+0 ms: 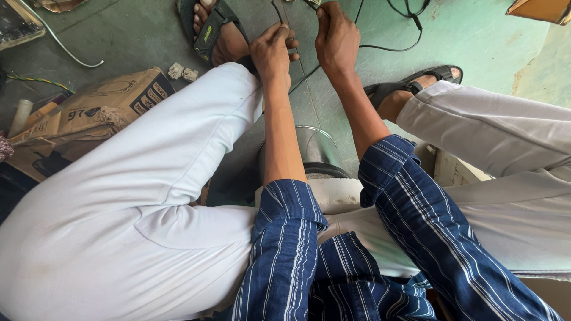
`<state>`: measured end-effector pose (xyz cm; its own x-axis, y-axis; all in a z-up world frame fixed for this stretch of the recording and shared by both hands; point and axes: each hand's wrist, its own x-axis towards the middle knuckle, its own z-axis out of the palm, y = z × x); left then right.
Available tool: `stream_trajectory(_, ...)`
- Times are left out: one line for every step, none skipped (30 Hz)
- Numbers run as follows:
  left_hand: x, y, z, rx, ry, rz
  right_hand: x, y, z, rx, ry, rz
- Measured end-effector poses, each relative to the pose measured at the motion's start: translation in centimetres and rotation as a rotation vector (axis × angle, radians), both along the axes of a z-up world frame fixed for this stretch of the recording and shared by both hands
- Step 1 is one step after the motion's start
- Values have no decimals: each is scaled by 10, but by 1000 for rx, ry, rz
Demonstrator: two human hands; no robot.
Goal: The person retrieves small electrical components from a cardboard box and connects wires to them using a screwdriver. The person sits on the floor and repeatedly picks up components, twists wires, and secures them with the screwdriver.
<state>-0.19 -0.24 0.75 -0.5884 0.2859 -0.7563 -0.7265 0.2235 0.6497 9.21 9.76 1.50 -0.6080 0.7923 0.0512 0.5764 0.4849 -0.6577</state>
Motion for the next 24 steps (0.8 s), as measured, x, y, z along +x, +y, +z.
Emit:
stream_trajectory(0,1,1,6,1,3,0,0,-1,15,2,-3)
stream_trajectory(0,1,1,13,2,5,1,-1,-1,30,4,-5)
stream_trajectory(-1,2,2,20,3,9,0,-1,-2,46,7,-7)
stream_trajectory(-1,2,2,15,1,9,-1,-1,-2,52,14,-9)
stream_trajectory(-1,3,2,10,-3,8,-1,-1,-2,58,21,-12)
stream_trajectory(-1,3,1,5,-6,7,-2,-1,-2,64,27,-15)
stream_trajectory(-1,3,1,9,-6,7,-2,-2,-2,64,18,-14)
stream_trajectory(-1,3,0,13,-6,7,-2,-2,-2,64,8,-13)
stream_trajectory(-1,3,0,15,-6,8,-2,-3,-2,62,-2,-11)
stream_trajectory(-1,2,-1,14,-7,10,-3,-4,-2,62,-4,-6)
stream_trajectory(-2,3,-1,15,-7,12,-4,-3,-2,63,-5,0)
stream_trajectory(-2,3,-2,16,-7,14,-4,-3,-2,65,-6,6)
stream_trajectory(-2,2,-2,9,-9,8,-4,-4,-2,64,-3,5)
stream_trajectory(-1,2,-3,1,-12,1,-4,-5,-2,64,0,4)
stream_trajectory(-1,2,-3,-4,-13,-5,-4,-4,-2,65,4,3)
stream_trajectory(-1,3,-3,-2,-13,-4,-4,-5,-2,64,-2,3)
stream_trajectory(-1,3,-3,1,-13,-2,-5,-5,-1,63,-8,4)
stream_trajectory(-1,4,-3,4,-12,0,-5,-6,0,62,-13,5)
stream_trajectory(-2,4,-3,6,-12,1,-5,-6,1,58,-16,1)
stream_trajectory(-2,5,-2,8,-12,2,-5,-7,1,55,-19,-3)
stream_trajectory(-3,6,-2,9,-12,3,-5,-7,2,51,-21,-7)
stream_trajectory(-3,7,-1,8,-8,-10,-5,-6,3,50,-22,-9)
stream_trajectory(-4,8,-1,6,-4,-22,-5,-6,3,48,-22,-10)
stream_trajectory(-4,9,-1,4,0,-34,-5,-6,4,47,-23,-12)
